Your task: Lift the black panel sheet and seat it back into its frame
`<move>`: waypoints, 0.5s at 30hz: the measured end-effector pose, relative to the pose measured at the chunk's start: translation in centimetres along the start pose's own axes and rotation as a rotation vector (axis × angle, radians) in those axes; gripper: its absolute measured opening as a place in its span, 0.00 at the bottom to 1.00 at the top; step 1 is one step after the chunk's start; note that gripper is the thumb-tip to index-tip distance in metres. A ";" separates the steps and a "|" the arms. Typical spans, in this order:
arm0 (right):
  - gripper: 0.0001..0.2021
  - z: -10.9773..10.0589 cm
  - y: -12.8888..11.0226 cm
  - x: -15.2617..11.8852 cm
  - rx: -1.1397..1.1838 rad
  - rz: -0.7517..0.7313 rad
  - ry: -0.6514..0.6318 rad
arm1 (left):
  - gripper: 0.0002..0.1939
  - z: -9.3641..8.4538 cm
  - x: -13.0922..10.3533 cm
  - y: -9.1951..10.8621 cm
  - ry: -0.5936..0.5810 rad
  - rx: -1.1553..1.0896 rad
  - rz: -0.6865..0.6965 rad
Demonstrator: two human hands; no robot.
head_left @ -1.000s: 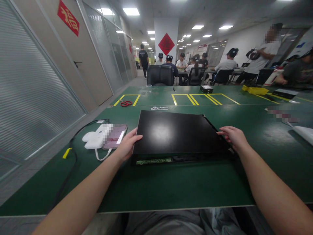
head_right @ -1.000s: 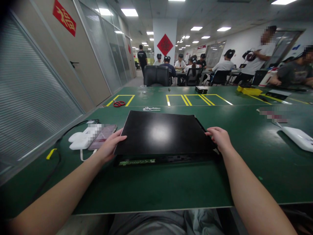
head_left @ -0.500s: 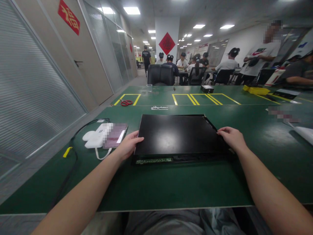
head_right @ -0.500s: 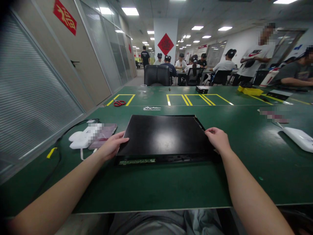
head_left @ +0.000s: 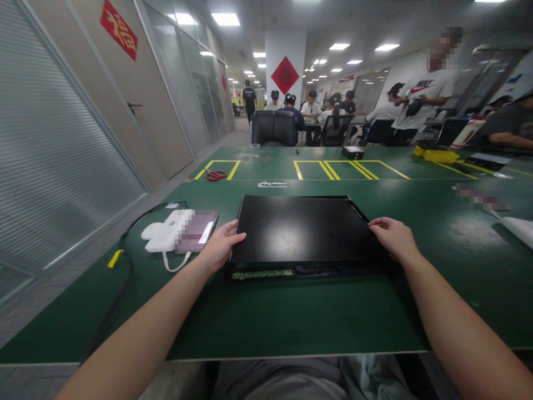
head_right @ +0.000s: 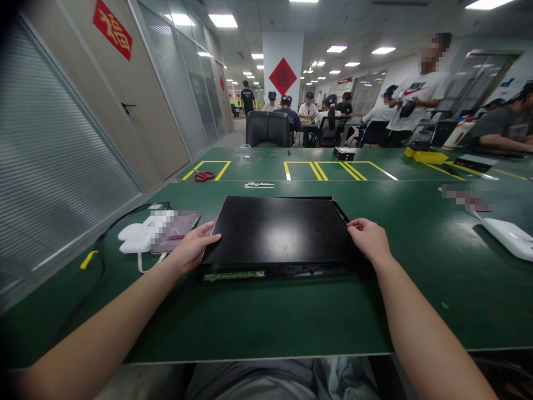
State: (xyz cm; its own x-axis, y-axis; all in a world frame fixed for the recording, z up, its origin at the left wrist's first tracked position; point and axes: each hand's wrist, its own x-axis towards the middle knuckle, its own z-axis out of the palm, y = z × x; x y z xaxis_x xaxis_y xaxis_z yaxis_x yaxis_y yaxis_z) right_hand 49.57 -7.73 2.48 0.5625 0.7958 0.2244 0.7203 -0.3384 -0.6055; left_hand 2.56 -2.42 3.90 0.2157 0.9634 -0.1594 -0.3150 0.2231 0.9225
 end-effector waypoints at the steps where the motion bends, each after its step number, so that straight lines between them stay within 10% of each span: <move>1: 0.08 0.0 0.0 0.0 -0.009 -0.004 -0.003 | 0.32 0.0 0.0 0.0 0.000 0.005 -0.002; 15: 0.11 -0.1 0.1 0.3 -0.066 -0.009 -0.020 | 0.32 -0.4 0.1 -0.7 -0.057 0.095 0.042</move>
State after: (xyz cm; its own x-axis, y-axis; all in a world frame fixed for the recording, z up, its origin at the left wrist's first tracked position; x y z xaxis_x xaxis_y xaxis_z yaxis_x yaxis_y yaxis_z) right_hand 49.83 -7.55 2.54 0.5481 0.8087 0.2134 0.7509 -0.3634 -0.5515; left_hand 2.40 -2.40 3.12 0.2571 0.9609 -0.1023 -0.2360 0.1651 0.9576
